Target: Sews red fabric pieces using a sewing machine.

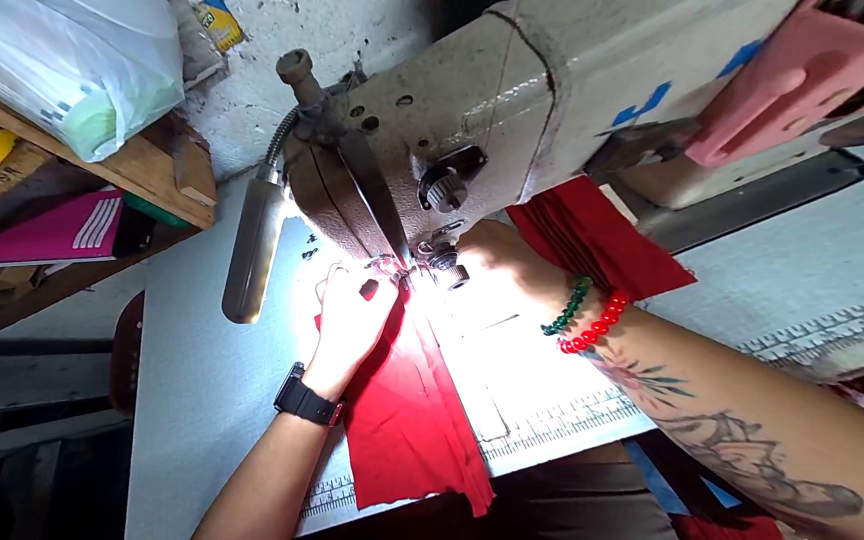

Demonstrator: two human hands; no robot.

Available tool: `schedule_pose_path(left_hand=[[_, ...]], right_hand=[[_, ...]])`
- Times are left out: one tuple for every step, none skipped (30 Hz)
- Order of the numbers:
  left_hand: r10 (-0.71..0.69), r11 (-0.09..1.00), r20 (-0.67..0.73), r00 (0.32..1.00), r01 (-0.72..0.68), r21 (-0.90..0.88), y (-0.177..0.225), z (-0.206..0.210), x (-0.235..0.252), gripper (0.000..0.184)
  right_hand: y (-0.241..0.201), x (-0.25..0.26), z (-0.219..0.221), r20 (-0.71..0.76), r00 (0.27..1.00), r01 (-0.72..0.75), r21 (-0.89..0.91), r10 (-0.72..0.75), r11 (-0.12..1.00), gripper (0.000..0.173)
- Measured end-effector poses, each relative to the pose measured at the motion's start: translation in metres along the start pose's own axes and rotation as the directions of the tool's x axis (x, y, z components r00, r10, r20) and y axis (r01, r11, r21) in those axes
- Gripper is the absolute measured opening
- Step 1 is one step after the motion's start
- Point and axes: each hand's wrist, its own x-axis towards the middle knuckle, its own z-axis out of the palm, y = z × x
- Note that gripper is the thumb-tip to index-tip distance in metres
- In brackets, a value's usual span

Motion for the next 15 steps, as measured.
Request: schedule_pose_path(left_hand=[[0.005,1.000,0.000,1.000,-0.005,0.004,0.000,0.000,0.000,0.019],[0.012,1.000,0.002,1.000,-0.012,0.006,-0.001,0.001,0.000,0.019],[0.014,1.000,0.009,1.000,-0.014,0.005,-0.001,0.000,0.001,0.020],[0.011,1.000,0.014,1.000,-0.011,0.003,-0.001,0.000,0.001,0.020],[0.003,1.000,0.017,1.000,-0.003,0.003,0.000,0.000,0.001,0.019],[0.000,1.000,0.019,1.000,0.000,0.006,0.001,-0.001,0.000,0.019],[0.003,1.000,0.015,1.000,-0.004,0.009,0.001,-0.001,0.000,0.018],[0.003,1.000,0.016,1.000,-0.003,0.007,0.000,0.000,0.000,0.019],[-0.001,1.000,0.021,1.000,0.001,0.004,0.000,0.000,0.000,0.020],[0.002,1.000,0.019,1.000,-0.002,0.002,-0.001,0.001,0.000,0.020],[0.007,1.000,0.014,1.000,-0.007,0.003,-0.001,0.001,0.000,0.020],[0.011,1.000,0.014,1.000,-0.011,0.005,-0.002,0.001,0.000,0.020],[0.009,1.000,0.015,1.000,-0.010,0.009,-0.002,0.001,0.000,0.020],[0.008,1.000,0.015,1.000,-0.008,0.016,-0.001,0.001,0.001,0.020],[0.009,1.000,0.016,1.000,-0.009,0.015,0.000,0.000,0.001,0.021]], right_hand=[[0.001,-0.001,0.001,-0.010,1.000,0.010,-0.010,-0.010,1.000,0.015],[0.003,-0.002,0.004,-0.025,0.999,0.025,-0.019,-0.026,0.999,0.015],[0.006,-0.004,0.007,-0.053,0.997,0.048,-0.027,-0.050,0.998,0.014],[0.008,-0.005,0.009,-0.076,0.995,0.064,-0.032,-0.066,0.997,0.013],[0.009,-0.006,0.011,-0.090,0.993,0.070,-0.028,-0.073,0.997,0.012],[0.009,-0.006,0.011,-0.095,0.993,0.068,-0.018,-0.069,0.998,0.010],[0.008,-0.006,0.010,-0.092,0.994,0.060,-0.013,-0.060,0.998,0.010],[0.008,-0.006,0.010,-0.086,0.995,0.052,-0.014,-0.053,0.999,0.011],[0.009,-0.006,0.011,-0.083,0.995,0.055,-0.019,-0.056,0.998,0.012],[0.010,-0.006,0.011,-0.085,0.994,0.062,-0.024,-0.064,0.998,0.011],[0.011,-0.006,0.012,-0.089,0.994,0.067,-0.026,-0.069,0.997,0.011],[0.010,-0.004,0.011,-0.078,0.995,0.063,-0.024,-0.065,0.998,0.012],[0.008,-0.001,0.008,-0.042,0.998,0.041,-0.018,-0.042,0.999,0.016],[0.007,0.001,0.005,-0.006,1.000,0.026,-0.003,-0.026,1.000,0.019],[0.006,0.002,0.001,0.016,0.999,0.029,0.015,-0.030,0.999,0.020]])
